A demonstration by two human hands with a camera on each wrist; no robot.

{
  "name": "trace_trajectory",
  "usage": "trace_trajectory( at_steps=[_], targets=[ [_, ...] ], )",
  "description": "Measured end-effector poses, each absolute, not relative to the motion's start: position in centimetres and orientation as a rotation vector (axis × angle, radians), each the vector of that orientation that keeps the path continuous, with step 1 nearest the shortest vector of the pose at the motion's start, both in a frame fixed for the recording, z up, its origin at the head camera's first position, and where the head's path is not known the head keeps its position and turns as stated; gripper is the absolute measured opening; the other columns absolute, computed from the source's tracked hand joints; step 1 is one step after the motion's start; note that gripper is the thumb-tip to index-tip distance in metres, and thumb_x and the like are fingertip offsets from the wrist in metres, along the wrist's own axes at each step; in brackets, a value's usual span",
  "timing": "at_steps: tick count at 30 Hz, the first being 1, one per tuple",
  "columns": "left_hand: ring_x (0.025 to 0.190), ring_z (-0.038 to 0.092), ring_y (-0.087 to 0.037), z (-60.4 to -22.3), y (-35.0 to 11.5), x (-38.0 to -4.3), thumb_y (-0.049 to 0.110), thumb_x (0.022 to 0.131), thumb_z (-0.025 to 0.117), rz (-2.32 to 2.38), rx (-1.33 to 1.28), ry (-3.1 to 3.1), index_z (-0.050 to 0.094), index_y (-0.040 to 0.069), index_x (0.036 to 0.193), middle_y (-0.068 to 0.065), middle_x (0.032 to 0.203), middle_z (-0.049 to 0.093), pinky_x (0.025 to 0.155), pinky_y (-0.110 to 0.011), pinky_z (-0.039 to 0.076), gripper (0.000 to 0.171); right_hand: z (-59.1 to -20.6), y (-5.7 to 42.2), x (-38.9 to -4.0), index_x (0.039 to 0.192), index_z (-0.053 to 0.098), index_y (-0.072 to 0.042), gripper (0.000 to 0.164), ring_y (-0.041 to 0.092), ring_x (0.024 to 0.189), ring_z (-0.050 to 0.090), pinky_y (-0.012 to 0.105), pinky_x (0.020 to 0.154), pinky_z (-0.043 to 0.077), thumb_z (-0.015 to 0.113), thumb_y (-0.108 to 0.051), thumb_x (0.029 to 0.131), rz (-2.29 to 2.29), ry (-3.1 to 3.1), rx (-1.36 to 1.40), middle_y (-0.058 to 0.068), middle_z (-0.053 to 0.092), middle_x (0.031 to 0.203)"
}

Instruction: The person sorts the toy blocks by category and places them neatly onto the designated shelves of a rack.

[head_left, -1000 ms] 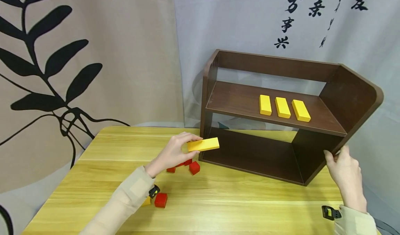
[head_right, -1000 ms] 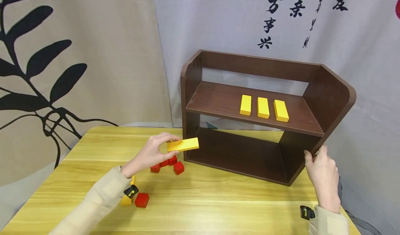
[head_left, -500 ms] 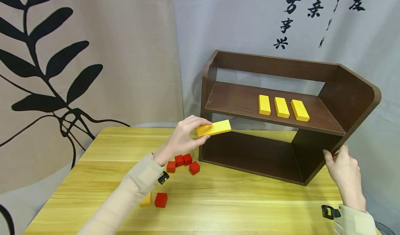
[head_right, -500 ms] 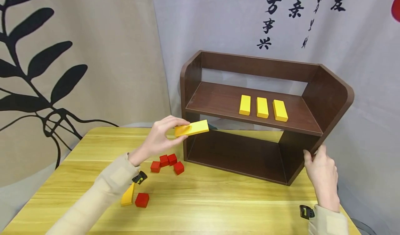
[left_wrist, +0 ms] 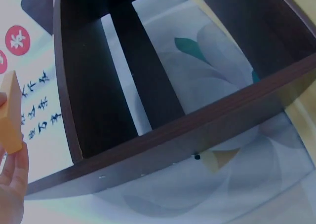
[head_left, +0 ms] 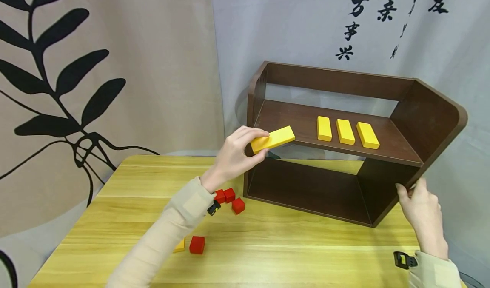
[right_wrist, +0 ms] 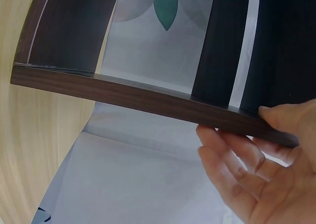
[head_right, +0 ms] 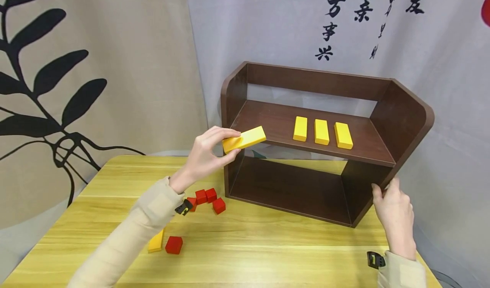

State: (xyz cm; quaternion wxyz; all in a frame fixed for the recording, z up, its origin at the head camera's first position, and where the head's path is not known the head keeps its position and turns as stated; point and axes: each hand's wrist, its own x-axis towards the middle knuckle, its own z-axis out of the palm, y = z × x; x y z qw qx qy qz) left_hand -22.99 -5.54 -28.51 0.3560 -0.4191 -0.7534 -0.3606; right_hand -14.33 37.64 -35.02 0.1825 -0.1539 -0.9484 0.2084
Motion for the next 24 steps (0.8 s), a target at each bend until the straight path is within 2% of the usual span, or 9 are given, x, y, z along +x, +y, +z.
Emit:
trace_trajectory(
  at_steps=[14,24],
  targets=[
    [0.099,0.061,-0.021,-28.8,-2.8,-24.4,0.007,0.080,0.072,-0.861,-1.026,-1.934,0.069,0.002,0.102,-0.010,0.110,0.070,0.086,-0.026,0.053,0.023,-35.2,37.8,-14.3,0.106,0.039,0.007,0.043,0.054,0.074,0.055,0.049,0.053,0.038,0.043,-0.036,0.098,0.590,-2.669,-0.421,0.031,0.059,0.086],
    [0.100,0.063,-0.021,-29.0,-1.1,-25.1,0.011,0.083,0.072,-0.609,-1.055,-1.940,0.072,0.003,0.102,-0.010,0.113,0.070,0.088,-0.025,0.053,0.020,-35.3,37.7,-14.4,0.108,0.039,0.007,0.041,0.056,0.075,0.055,0.051,0.054,0.038,0.044,-0.033,0.098,0.581,-2.644,-0.402,0.032,0.060,0.087]
  ],
)
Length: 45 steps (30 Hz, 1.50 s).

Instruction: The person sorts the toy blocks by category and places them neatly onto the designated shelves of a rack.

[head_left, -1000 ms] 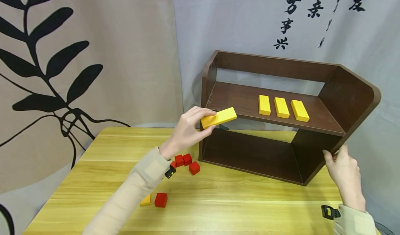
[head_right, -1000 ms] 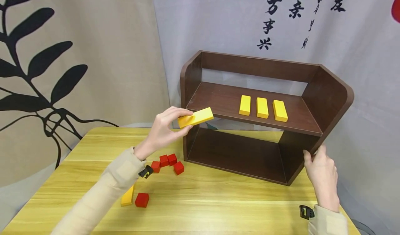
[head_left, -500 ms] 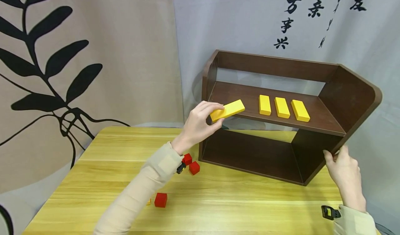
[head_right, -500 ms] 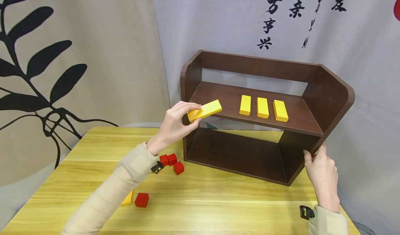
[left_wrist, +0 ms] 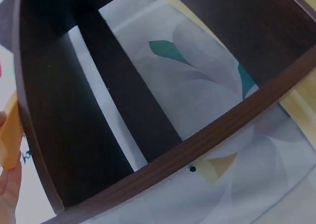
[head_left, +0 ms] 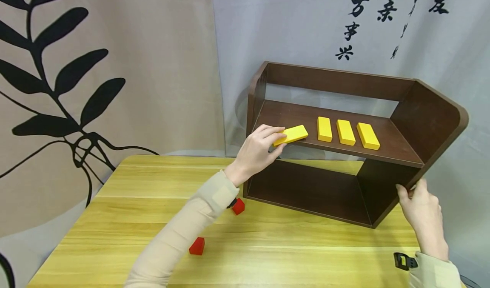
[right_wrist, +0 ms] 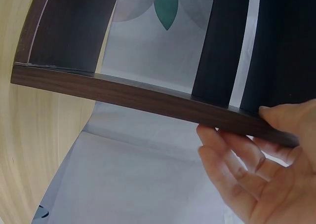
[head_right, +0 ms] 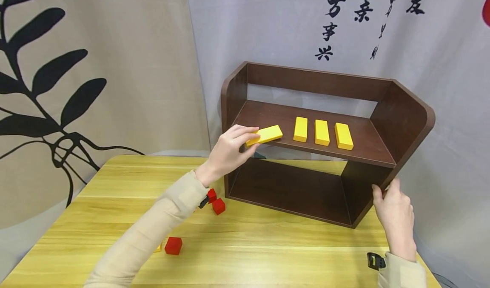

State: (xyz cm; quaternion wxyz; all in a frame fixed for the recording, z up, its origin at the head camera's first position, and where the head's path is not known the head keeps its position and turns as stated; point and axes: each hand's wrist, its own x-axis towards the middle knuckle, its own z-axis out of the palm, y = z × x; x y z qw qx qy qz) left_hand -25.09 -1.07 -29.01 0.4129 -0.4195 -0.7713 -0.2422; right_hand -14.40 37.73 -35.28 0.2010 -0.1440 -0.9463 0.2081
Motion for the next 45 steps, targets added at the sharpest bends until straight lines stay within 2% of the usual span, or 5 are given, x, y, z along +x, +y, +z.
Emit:
trace_trajectory(
  at_steps=[11,18,23,35,45],
  targets=[
    [0.092,0.063,-0.018,-28.9,0.3,-25.4,0.016,0.085,0.070,-0.528,-1.023,-1.980,0.072,0.006,0.102,-0.005,0.104,0.068,0.079,-0.024,0.054,0.019,-35.2,37.7,-14.2,0.108,0.039,0.006,0.042,0.049,0.070,0.057,0.046,0.051,0.038,0.043,-0.034,0.099,0.590,-2.663,-0.400,0.030,0.059,0.086],
    [0.095,0.065,-0.018,-29.0,0.3,-25.2,0.016,0.087,0.069,-0.513,-1.006,-1.992,0.065,0.007,0.098,-0.004,0.101,0.070,0.086,-0.026,0.054,0.015,-35.1,37.6,-14.2,0.106,0.039,0.007,0.041,0.049,0.069,0.056,0.045,0.051,0.038,0.043,-0.034,0.098,0.584,-2.663,-0.403,0.030,0.059,0.084],
    [0.101,0.063,-0.018,-29.1,0.2,-25.1,0.013,0.086,0.069,-0.509,-1.007,-1.971,0.068,0.007,0.097,-0.004,0.103,0.070,0.091,-0.025,0.052,0.012,-35.1,37.7,-14.3,0.107,0.039,0.007,0.042,0.049,0.069,0.056,0.045,0.051,0.038,0.043,-0.034,0.098,0.580,-2.659,-0.398,0.030,0.058,0.083],
    [0.104,0.056,-0.020,-29.1,0.2,-24.6,0.014,0.089,0.066,-0.453,-1.017,-2.004,0.072,0.009,0.110,-0.006,0.107,0.063,0.084,-0.024,0.054,0.023,-35.2,37.8,-14.4,0.106,0.039,0.006,0.042,0.052,0.071,0.055,0.047,0.052,0.038,0.043,-0.035,0.098,0.583,-2.669,-0.415,0.030,0.058,0.083],
    [0.107,0.060,-0.018,-29.6,0.2,-24.7,0.013,0.088,0.064,-0.446,-1.034,-1.955,0.066,0.007,0.109,-0.005,0.110,0.068,0.093,-0.026,0.050,0.021,-35.1,37.8,-14.4,0.107,0.039,0.007,0.041,0.048,0.068,0.056,0.045,0.051,0.038,0.043,-0.033,0.098,0.577,-2.658,-0.403,0.031,0.058,0.083]
  ],
)
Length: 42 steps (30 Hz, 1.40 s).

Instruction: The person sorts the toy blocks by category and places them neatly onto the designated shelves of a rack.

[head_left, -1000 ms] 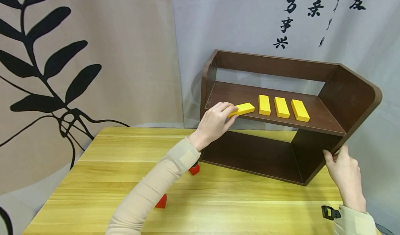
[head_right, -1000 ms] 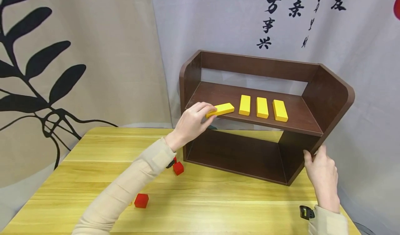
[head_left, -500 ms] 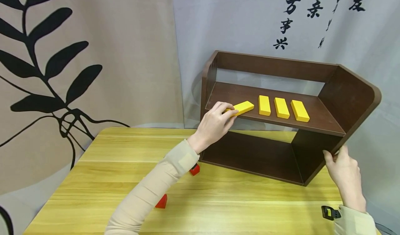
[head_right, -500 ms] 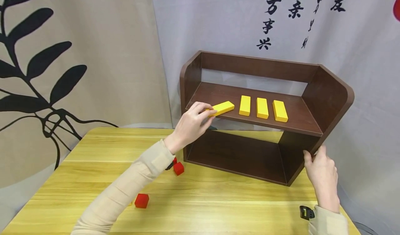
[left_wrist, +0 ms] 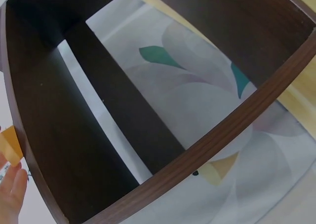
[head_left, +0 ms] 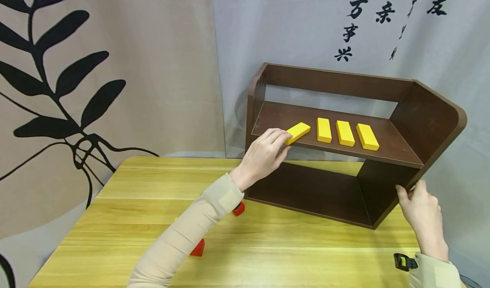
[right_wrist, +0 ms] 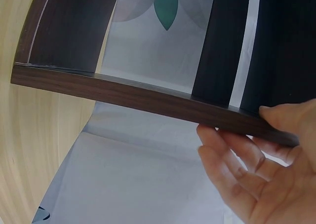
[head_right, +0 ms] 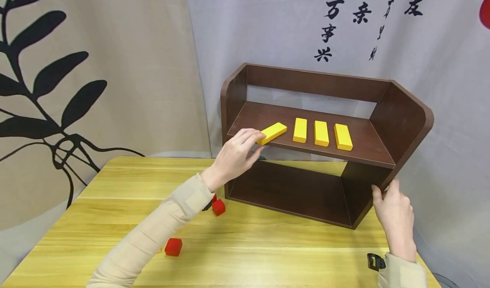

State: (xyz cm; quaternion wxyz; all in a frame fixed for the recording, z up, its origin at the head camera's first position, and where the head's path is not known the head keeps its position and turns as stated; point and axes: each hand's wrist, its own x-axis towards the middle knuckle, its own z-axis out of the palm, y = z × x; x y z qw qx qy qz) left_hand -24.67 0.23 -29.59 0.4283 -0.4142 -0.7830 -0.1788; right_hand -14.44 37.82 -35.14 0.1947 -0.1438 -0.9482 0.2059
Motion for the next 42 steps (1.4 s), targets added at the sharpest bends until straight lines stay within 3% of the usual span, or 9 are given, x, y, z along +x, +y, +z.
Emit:
trace_trajectory(
  at_steps=[4,9,12,21,34,42],
  targets=[
    [0.109,0.059,-0.019,-29.8,0.3,-24.6,0.014,0.089,0.064,-0.420,-1.038,-1.942,0.067,0.008,0.109,-0.003,0.112,0.068,0.089,-0.028,0.050,0.021,-35.2,37.8,-14.3,0.106,0.039,0.007,0.041,0.044,0.065,0.055,0.041,0.049,0.038,0.043,-0.034,0.099,0.577,-2.667,-0.402,0.028,0.057,0.081],
    [0.109,0.058,-0.020,-30.0,0.4,-24.5,0.013,0.089,0.062,-0.369,-1.054,-1.933,0.068,0.009,0.114,-0.004,0.114,0.064,0.086,-0.029,0.050,0.026,-35.1,37.8,-14.4,0.105,0.039,0.006,0.039,0.049,0.068,0.055,0.045,0.051,0.038,0.044,-0.033,0.099,0.574,-2.660,-0.406,0.029,0.057,0.081],
    [0.110,0.057,-0.021,-30.1,0.5,-24.5,0.013,0.089,0.062,-0.334,-1.064,-1.945,0.067,0.009,0.118,-0.006,0.115,0.062,0.089,-0.030,0.049,0.030,-35.1,37.7,-14.5,0.104,0.039,0.006,0.038,0.052,0.071,0.055,0.047,0.052,0.038,0.044,-0.032,0.098,0.576,-2.653,-0.409,0.029,0.058,0.081],
    [0.121,0.055,-0.020,-29.9,1.1,-24.4,0.015,0.090,0.060,-0.274,-1.078,-1.998,0.061,0.010,0.126,-0.004,0.125,0.062,0.095,-0.033,0.047,0.036,-35.2,37.8,-14.3,0.103,0.039,0.006,0.041,0.040,0.062,0.055,0.039,0.048,0.037,0.043,-0.035,0.098,0.578,-2.660,-0.409,0.027,0.057,0.078],
    [0.128,0.049,-0.021,-29.4,2.4,-24.0,0.022,0.092,0.058,-0.143,-1.111,-2.087,0.051,0.015,0.137,-0.003,0.138,0.054,0.092,-0.037,0.044,0.046,-35.2,37.8,-14.4,0.105,0.039,0.007,0.040,0.052,0.070,0.055,0.047,0.051,0.039,0.044,-0.031,0.099,0.575,-2.655,-0.420,0.032,0.058,0.084],
    [0.134,0.045,-0.020,-29.8,1.8,-23.3,0.022,0.093,0.056,-0.162,-1.114,-2.097,0.050,0.016,0.138,-0.003,0.141,0.052,0.101,-0.038,0.041,0.045,-35.3,37.8,-14.5,0.101,0.039,0.006,0.038,0.050,0.067,0.056,0.048,0.051,0.039,0.044,-0.031,0.099,0.565,-2.648,-0.384,0.028,0.057,0.079]
  ],
)
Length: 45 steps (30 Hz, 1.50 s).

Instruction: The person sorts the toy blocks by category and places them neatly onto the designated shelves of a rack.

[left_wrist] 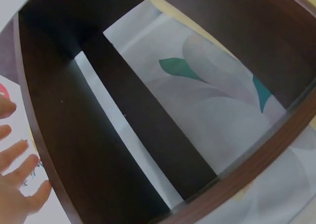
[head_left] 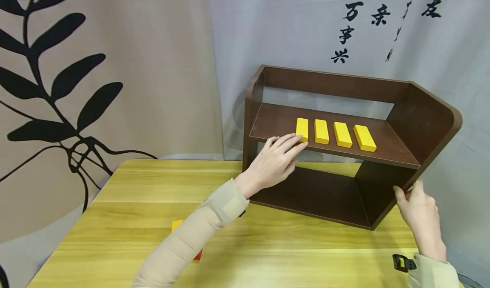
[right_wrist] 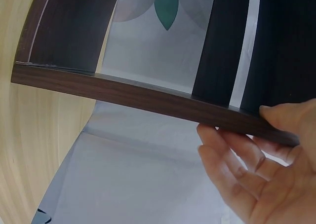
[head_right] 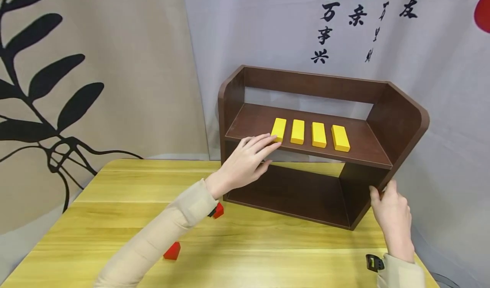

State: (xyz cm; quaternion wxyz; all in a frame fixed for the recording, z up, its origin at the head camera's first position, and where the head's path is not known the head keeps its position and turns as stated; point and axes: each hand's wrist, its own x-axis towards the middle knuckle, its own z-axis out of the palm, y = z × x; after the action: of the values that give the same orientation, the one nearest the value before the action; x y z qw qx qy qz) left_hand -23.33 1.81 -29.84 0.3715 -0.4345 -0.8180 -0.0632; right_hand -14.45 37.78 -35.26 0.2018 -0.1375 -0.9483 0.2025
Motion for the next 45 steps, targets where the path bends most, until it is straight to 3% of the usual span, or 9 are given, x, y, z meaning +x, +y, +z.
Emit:
trace_trajectory(
  at_steps=[8,16,26,30,38,45],
  targets=[
    [0.119,0.057,-0.020,-31.8,-1.5,-21.5,0.011,0.088,0.063,-0.365,-1.171,-1.908,0.066,0.011,0.115,-0.003,0.120,0.066,0.104,-0.031,0.043,0.028,-35.4,37.7,-14.5,0.100,0.040,0.005,0.036,0.051,0.068,0.056,0.048,0.052,0.039,0.045,-0.030,0.098,0.561,-2.640,-0.379,0.028,0.059,0.080],
    [0.109,0.060,-0.017,-36.7,-7.2,-20.2,0.008,0.087,0.065,-0.597,-1.240,-2.169,0.066,0.010,0.112,-0.002,0.113,0.067,0.095,-0.029,0.050,0.025,-35.3,37.7,-14.4,0.100,0.041,0.005,0.036,0.050,0.069,0.056,0.047,0.052,0.039,0.045,-0.031,0.098,0.562,-2.643,-0.393,0.028,0.060,0.082],
    [0.103,0.065,-0.024,-42.5,-16.1,-19.2,0.013,0.091,0.062,-1.050,-1.035,-2.733,0.065,0.007,0.113,-0.009,0.111,0.069,0.091,-0.045,0.052,0.022,-35.1,37.7,-14.2,0.097,0.040,0.004,0.036,0.044,0.063,0.056,0.045,0.050,0.038,0.044,-0.032,0.098,0.563,-2.645,-0.384,0.024,0.057,0.075],
    [0.101,0.064,-0.025,-44.4,-19.3,-19.1,0.018,0.090,0.063,-1.076,-0.961,-2.819,0.065,0.006,0.112,-0.008,0.111,0.069,0.089,-0.046,0.052,0.025,-35.1,37.7,-14.2,0.098,0.040,0.004,0.038,0.042,0.062,0.056,0.043,0.048,0.038,0.043,-0.034,0.098,0.568,-2.652,-0.385,0.024,0.057,0.075],
    [0.104,0.062,-0.024,-46.6,-23.9,-19.2,0.026,0.087,0.068,-1.197,-0.919,-2.895,0.065,0.007,0.114,-0.008,0.113,0.068,0.090,-0.033,0.051,0.033,-35.4,37.8,-14.2,0.098,0.040,0.004,0.037,0.043,0.062,0.056,0.043,0.048,0.038,0.045,-0.033,0.098,0.569,-2.639,-0.380,0.024,0.058,0.075],
    [0.103,0.061,-0.017,-46.0,-25.7,-19.2,0.022,0.083,0.072,-1.311,-0.923,-2.979,0.065,0.002,0.113,-0.012,0.112,0.068,0.092,-0.024,0.048,0.037,-35.3,37.8,-14.2,0.101,0.040,0.005,0.036,0.046,0.065,0.056,0.046,0.050,0.038,0.045,-0.031,0.098,0.564,-2.636,-0.394,0.025,0.058,0.076]
  ],
)
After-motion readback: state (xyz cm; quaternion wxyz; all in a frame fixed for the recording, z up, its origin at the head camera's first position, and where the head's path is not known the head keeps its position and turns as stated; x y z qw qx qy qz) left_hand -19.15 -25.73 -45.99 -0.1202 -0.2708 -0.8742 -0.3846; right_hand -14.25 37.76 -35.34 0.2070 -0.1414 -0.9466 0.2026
